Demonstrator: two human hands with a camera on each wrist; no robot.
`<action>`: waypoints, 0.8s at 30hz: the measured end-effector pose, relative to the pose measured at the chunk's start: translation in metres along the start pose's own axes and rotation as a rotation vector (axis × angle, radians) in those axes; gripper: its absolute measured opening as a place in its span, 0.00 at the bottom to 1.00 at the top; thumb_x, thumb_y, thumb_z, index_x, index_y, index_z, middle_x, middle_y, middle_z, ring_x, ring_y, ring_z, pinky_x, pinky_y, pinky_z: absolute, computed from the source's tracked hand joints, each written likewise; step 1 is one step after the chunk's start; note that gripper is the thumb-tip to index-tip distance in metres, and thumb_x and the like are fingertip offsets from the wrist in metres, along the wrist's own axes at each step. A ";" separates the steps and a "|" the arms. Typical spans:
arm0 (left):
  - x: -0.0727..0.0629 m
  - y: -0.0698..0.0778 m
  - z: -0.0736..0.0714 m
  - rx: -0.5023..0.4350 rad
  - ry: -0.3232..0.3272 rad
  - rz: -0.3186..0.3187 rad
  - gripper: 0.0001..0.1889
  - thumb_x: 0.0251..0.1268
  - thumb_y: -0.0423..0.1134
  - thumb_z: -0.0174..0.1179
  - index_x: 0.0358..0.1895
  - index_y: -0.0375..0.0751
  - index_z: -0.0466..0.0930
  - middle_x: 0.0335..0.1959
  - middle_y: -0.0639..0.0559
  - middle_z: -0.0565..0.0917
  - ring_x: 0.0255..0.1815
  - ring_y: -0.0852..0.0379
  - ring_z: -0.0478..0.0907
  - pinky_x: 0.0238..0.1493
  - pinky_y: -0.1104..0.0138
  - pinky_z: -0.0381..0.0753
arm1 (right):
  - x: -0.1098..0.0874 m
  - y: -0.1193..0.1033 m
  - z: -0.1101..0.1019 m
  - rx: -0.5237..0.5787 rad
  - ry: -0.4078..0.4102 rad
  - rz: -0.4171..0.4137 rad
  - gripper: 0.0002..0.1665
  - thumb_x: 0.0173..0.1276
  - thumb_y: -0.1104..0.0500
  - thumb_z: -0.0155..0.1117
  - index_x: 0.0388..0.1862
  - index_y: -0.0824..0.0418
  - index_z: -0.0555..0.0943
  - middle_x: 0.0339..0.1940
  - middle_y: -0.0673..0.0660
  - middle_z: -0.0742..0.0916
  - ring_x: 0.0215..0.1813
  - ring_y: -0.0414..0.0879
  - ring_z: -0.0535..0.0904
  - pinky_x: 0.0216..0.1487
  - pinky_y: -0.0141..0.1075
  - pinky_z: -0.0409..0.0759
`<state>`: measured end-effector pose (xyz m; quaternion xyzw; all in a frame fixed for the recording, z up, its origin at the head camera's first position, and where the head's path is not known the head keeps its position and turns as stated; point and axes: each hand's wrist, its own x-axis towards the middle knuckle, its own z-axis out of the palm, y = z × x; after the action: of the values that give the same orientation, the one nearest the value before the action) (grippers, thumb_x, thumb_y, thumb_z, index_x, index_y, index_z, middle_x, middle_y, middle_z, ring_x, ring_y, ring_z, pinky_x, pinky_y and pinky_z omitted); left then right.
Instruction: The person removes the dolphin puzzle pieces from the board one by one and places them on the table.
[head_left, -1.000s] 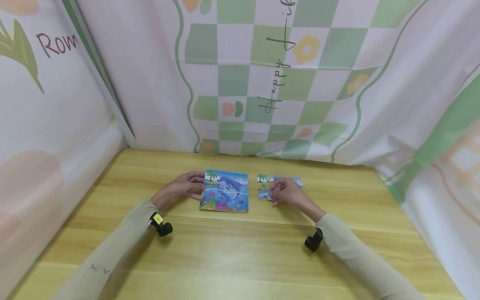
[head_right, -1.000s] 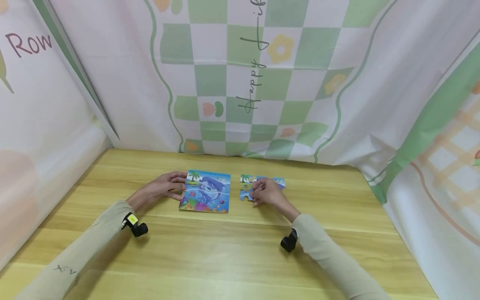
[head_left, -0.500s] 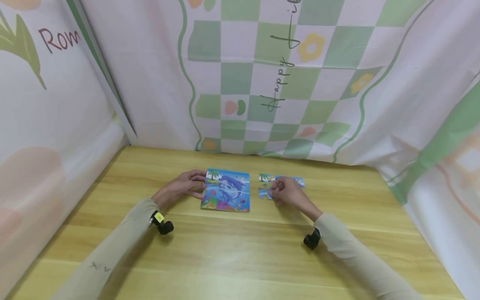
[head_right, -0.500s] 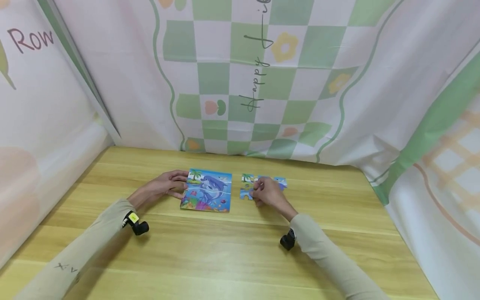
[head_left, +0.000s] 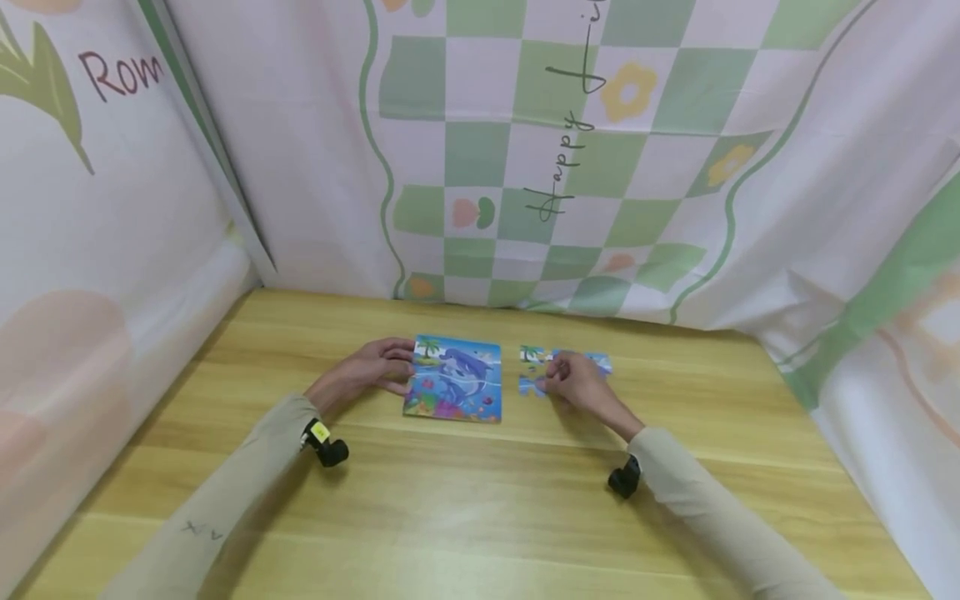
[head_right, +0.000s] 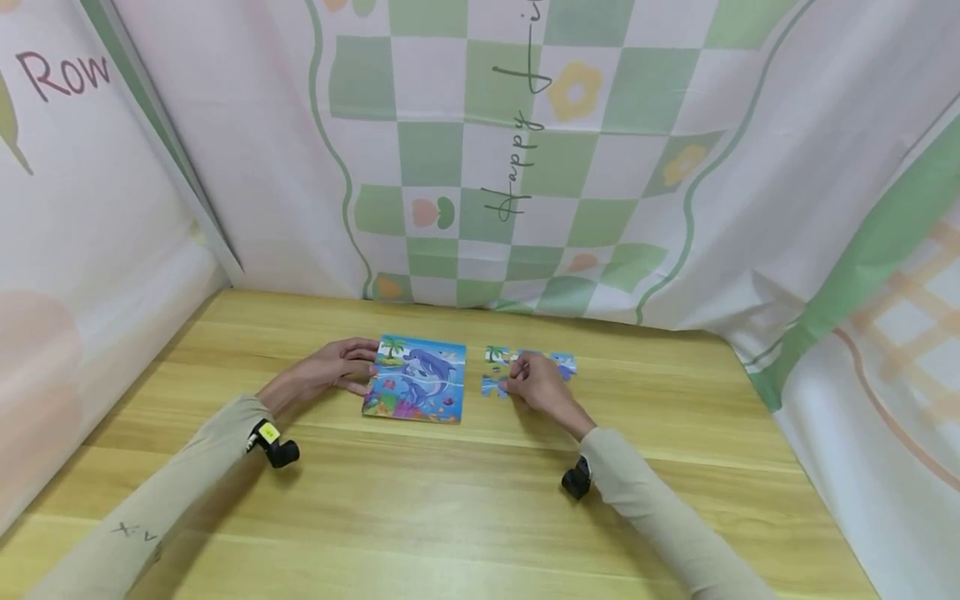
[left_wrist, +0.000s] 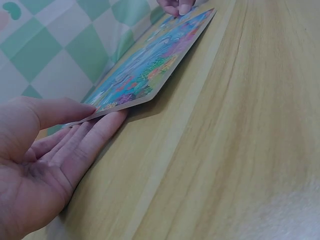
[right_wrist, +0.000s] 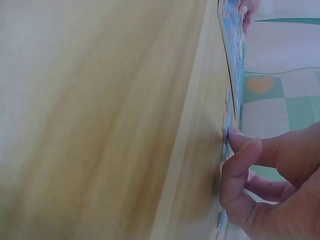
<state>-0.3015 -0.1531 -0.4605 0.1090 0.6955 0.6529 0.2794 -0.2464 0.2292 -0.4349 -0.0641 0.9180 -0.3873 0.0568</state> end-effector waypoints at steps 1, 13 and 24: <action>0.000 0.000 0.000 -0.003 0.001 -0.001 0.35 0.73 0.24 0.57 0.80 0.30 0.55 0.76 0.29 0.63 0.62 0.41 0.78 0.53 0.58 0.92 | 0.000 0.000 -0.001 0.004 -0.005 -0.005 0.11 0.72 0.63 0.71 0.43 0.70 0.79 0.30 0.58 0.84 0.24 0.44 0.77 0.22 0.30 0.82; -0.001 -0.002 -0.002 -0.015 -0.002 0.004 0.35 0.74 0.24 0.57 0.81 0.29 0.54 0.76 0.29 0.63 0.62 0.43 0.78 0.54 0.59 0.92 | 0.003 -0.011 -0.004 0.004 0.034 -0.032 0.09 0.73 0.65 0.68 0.46 0.71 0.80 0.38 0.63 0.86 0.33 0.47 0.81 0.28 0.29 0.83; -0.001 0.001 0.000 -0.044 0.025 -0.028 0.35 0.74 0.24 0.57 0.80 0.32 0.56 0.75 0.31 0.65 0.57 0.47 0.80 0.55 0.59 0.92 | 0.008 -0.029 0.007 0.082 0.011 -0.089 0.09 0.74 0.64 0.67 0.47 0.70 0.80 0.43 0.66 0.87 0.44 0.56 0.86 0.36 0.37 0.92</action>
<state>-0.3011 -0.1535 -0.4595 0.0846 0.6859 0.6655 0.2822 -0.2512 0.2028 -0.4196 -0.1005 0.8978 -0.4272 0.0368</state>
